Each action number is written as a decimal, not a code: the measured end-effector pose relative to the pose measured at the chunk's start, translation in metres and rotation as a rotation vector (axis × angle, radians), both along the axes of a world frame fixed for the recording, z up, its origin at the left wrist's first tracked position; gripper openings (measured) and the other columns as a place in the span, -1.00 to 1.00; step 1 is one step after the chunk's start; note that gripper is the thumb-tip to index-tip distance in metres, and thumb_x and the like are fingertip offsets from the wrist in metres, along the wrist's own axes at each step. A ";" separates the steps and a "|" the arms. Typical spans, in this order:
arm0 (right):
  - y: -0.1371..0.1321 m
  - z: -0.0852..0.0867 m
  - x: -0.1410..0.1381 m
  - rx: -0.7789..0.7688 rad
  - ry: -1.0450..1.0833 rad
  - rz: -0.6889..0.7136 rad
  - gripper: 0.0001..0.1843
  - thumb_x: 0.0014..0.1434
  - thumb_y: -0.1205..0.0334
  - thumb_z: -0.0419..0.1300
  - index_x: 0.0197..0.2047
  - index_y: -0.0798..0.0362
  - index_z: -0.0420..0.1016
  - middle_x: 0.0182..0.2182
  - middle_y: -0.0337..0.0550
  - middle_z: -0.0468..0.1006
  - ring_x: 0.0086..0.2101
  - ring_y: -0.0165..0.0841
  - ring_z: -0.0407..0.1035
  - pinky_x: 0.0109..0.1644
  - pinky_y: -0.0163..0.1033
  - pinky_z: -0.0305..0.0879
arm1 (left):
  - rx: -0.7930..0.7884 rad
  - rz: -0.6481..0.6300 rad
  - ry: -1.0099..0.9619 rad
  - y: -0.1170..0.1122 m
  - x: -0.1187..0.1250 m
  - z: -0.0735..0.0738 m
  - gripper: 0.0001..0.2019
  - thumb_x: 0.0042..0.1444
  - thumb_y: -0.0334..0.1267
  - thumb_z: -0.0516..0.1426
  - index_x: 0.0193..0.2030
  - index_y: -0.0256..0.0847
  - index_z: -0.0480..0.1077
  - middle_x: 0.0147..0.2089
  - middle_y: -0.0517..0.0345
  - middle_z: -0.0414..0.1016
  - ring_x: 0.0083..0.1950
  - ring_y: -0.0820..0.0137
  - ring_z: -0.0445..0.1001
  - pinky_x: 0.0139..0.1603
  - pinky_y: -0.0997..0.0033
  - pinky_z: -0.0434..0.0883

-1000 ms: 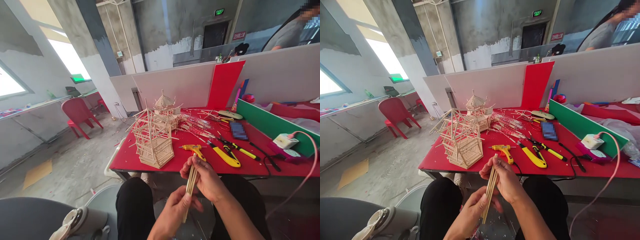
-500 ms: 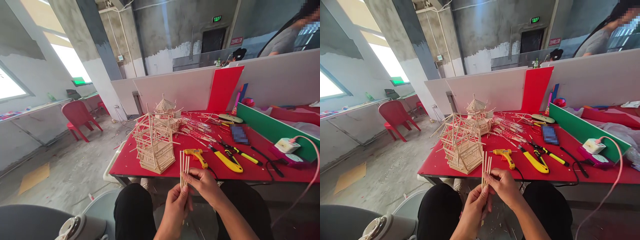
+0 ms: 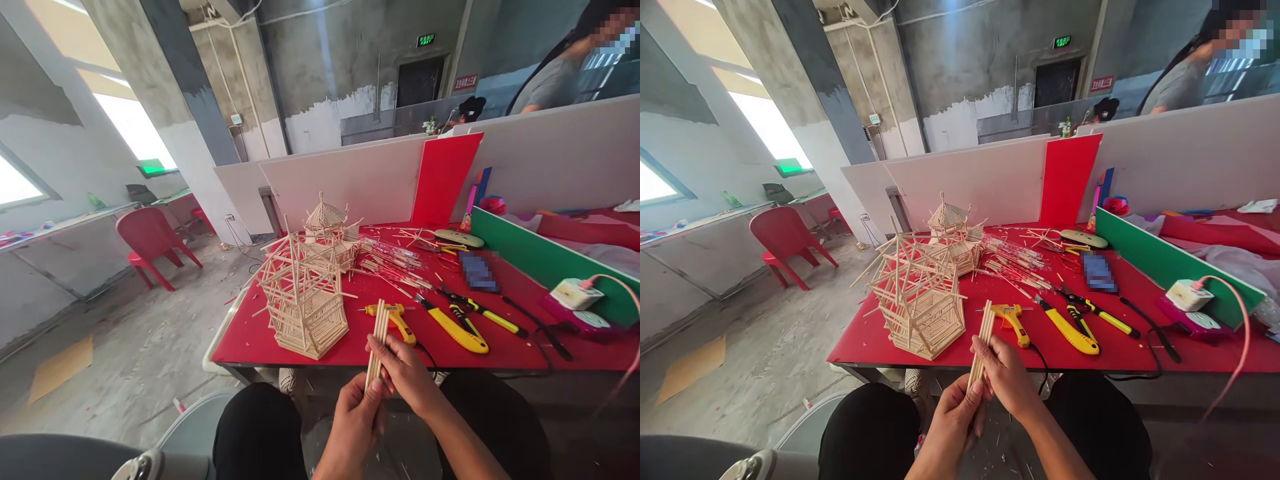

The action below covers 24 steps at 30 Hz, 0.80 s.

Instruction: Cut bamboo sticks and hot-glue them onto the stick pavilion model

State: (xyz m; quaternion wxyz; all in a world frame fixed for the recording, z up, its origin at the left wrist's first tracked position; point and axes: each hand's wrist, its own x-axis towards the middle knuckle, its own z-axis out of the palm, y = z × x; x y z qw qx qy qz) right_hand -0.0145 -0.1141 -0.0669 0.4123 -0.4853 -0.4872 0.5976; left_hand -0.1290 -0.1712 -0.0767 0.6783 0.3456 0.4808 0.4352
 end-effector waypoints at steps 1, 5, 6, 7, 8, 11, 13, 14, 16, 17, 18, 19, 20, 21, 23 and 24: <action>0.002 0.000 0.000 -0.004 0.003 -0.007 -0.50 0.09 -0.30 0.19 -0.36 0.02 0.43 -0.75 -0.42 0.22 -0.74 -0.46 0.14 -0.65 -0.33 0.04 | -0.005 -0.001 0.001 0.001 0.000 -0.002 -0.44 -0.06 0.31 0.20 -0.37 -0.25 0.38 -0.74 0.38 0.15 -0.76 0.65 -0.10 -0.70 0.52 -0.22; 0.008 0.000 0.000 0.016 -0.005 0.016 -0.55 0.07 -0.24 0.24 -0.39 0.01 0.42 -0.73 -0.39 0.28 -0.72 -0.45 0.20 -0.63 -0.34 0.09 | -0.029 0.022 -0.003 0.007 -0.004 -0.012 -0.42 -0.13 0.34 0.23 -0.42 -0.25 0.38 -0.75 0.40 0.08 -0.74 0.64 -0.11 -0.68 0.51 -0.22; 0.009 0.000 -0.001 0.021 -0.001 0.042 -0.55 0.08 -0.24 0.23 -0.40 0.01 0.41 -0.72 -0.38 0.30 -0.71 -0.45 0.21 -0.62 -0.33 0.11 | -0.033 0.042 -0.005 0.008 -0.006 -0.014 -0.42 -0.14 0.33 0.23 -0.41 -0.26 0.39 -0.74 0.40 0.08 -0.73 0.64 -0.11 -0.67 0.51 -0.22; 0.009 0.000 -0.003 0.027 0.003 0.073 -0.55 0.10 -0.24 0.22 -0.42 0.01 0.40 -0.70 -0.37 0.32 -0.70 -0.44 0.22 -0.62 -0.33 0.13 | -0.034 0.066 -0.011 0.010 -0.007 -0.015 -0.42 -0.14 0.32 0.24 -0.41 -0.27 0.39 -0.72 0.39 0.09 -0.72 0.65 -0.12 -0.67 0.51 -0.21; 0.009 0.000 -0.004 0.032 0.006 0.105 -0.55 0.11 -0.24 0.20 -0.43 0.01 0.38 -0.69 -0.35 0.34 -0.69 -0.44 0.22 -0.61 -0.33 0.13 | -0.031 0.091 -0.022 0.011 -0.009 -0.015 -0.42 -0.14 0.31 0.25 -0.41 -0.27 0.40 -0.70 0.38 0.11 -0.70 0.65 -0.10 -0.66 0.51 -0.20; 0.007 -0.001 -0.008 0.055 -0.004 0.166 -0.54 0.15 -0.23 0.17 -0.45 0.01 0.36 -0.64 -0.33 0.35 -0.66 -0.46 0.18 -0.61 -0.35 0.09 | -0.025 0.136 -0.048 0.014 -0.011 -0.013 -0.45 -0.10 0.28 0.24 -0.42 -0.28 0.42 -0.66 0.34 0.15 -0.66 0.64 -0.08 -0.63 0.52 -0.16; 0.006 -0.001 -0.010 0.055 -0.017 0.182 -0.55 0.14 -0.22 0.19 -0.44 0.02 0.36 -0.63 -0.35 0.31 -0.63 -0.47 0.14 -0.59 -0.36 0.04 | -0.018 0.160 -0.045 0.014 -0.011 -0.012 -0.45 -0.10 0.28 0.25 -0.43 -0.29 0.43 -0.66 0.34 0.12 -0.63 0.62 -0.08 -0.61 0.52 -0.15; 0.006 -0.001 -0.011 0.054 -0.026 0.189 -0.55 0.14 -0.22 0.19 -0.44 0.02 0.36 -0.63 -0.35 0.30 -0.61 -0.47 0.13 -0.56 -0.36 0.04 | -0.011 0.175 -0.038 0.014 -0.010 -0.012 -0.45 -0.10 0.28 0.25 -0.45 -0.29 0.42 -0.66 0.34 0.10 -0.62 0.61 -0.08 -0.60 0.52 -0.14; 0.006 -0.002 -0.010 0.068 -0.059 0.200 -0.52 0.18 -0.24 0.13 -0.46 0.02 0.35 -0.61 -0.32 0.32 -0.55 -0.44 0.18 -0.50 -0.34 0.09 | 0.012 0.219 -0.017 0.014 -0.009 -0.014 -0.44 -0.13 0.29 0.26 -0.50 -0.28 0.38 -0.63 0.33 0.10 -0.59 0.60 -0.06 -0.59 0.52 -0.11; 0.007 -0.002 -0.008 0.090 -0.085 0.195 -0.50 0.21 -0.25 0.08 -0.46 0.02 0.35 -0.59 -0.29 0.35 -0.52 -0.41 0.22 -0.45 -0.32 0.14 | 0.020 0.239 -0.002 0.014 -0.010 -0.016 -0.44 -0.13 0.28 0.27 -0.51 -0.27 0.35 -0.62 0.33 0.11 -0.58 0.60 -0.05 -0.58 0.53 -0.09; 0.008 -0.004 -0.005 0.125 -0.119 0.168 -0.49 0.24 -0.24 0.03 -0.46 0.02 0.37 -0.56 -0.26 0.39 -0.48 -0.38 0.27 -0.40 -0.29 0.18 | 0.025 0.253 0.020 0.014 -0.011 -0.018 -0.44 -0.13 0.28 0.26 -0.51 -0.26 0.32 -0.62 0.33 0.10 -0.58 0.60 -0.04 -0.57 0.53 -0.07; 0.010 -0.007 -0.001 0.175 -0.168 0.117 -0.49 0.27 -0.23 0.00 -0.45 0.01 0.39 -0.52 -0.22 0.43 -0.44 -0.34 0.31 -0.33 -0.26 0.22 | 0.030 0.261 0.050 0.014 -0.012 -0.021 -0.45 -0.11 0.29 0.25 -0.51 -0.25 0.31 -0.62 0.34 0.10 -0.58 0.60 -0.04 -0.57 0.53 -0.07; 0.013 -0.010 0.005 0.236 -0.232 0.042 -0.51 0.28 -0.21 -0.01 -0.41 0.00 0.43 -0.46 -0.17 0.48 -0.37 -0.29 0.36 -0.26 -0.23 0.26 | 0.039 0.262 0.084 0.015 -0.013 -0.023 -0.45 -0.09 0.29 0.24 -0.49 -0.24 0.30 -0.62 0.34 0.11 -0.58 0.59 -0.03 -0.57 0.53 -0.06; 0.017 -0.015 0.011 0.308 -0.311 -0.051 -0.54 0.28 -0.18 0.01 -0.35 -0.01 0.47 -0.38 -0.12 0.52 -0.29 -0.23 0.39 -0.19 -0.19 0.27 | 0.050 0.260 0.120 0.015 -0.015 -0.026 -0.45 -0.07 0.30 0.22 -0.48 -0.24 0.30 -0.62 0.33 0.13 -0.59 0.59 -0.01 -0.58 0.53 -0.06; 0.026 -0.030 0.027 0.463 -0.519 -0.235 -0.61 0.27 -0.12 0.05 -0.18 -0.01 0.51 -0.20 -0.03 0.54 -0.14 -0.13 0.38 -0.05 -0.11 0.26 | 0.072 0.248 0.186 0.017 -0.018 -0.031 -0.43 -0.04 0.33 0.17 -0.47 -0.23 0.30 -0.60 0.29 0.19 -0.59 0.58 0.02 -0.58 0.53 -0.05; 0.030 -0.038 0.034 0.529 -0.645 -0.296 -0.61 0.27 -0.10 0.06 -0.09 0.00 0.51 -0.13 0.02 0.53 -0.09 -0.10 0.37 -0.01 -0.07 0.26 | 0.078 0.240 0.209 0.017 -0.019 -0.032 -0.43 -0.03 0.34 0.15 -0.47 -0.23 0.29 -0.59 0.28 0.21 -0.59 0.58 0.03 -0.59 0.53 -0.05</action>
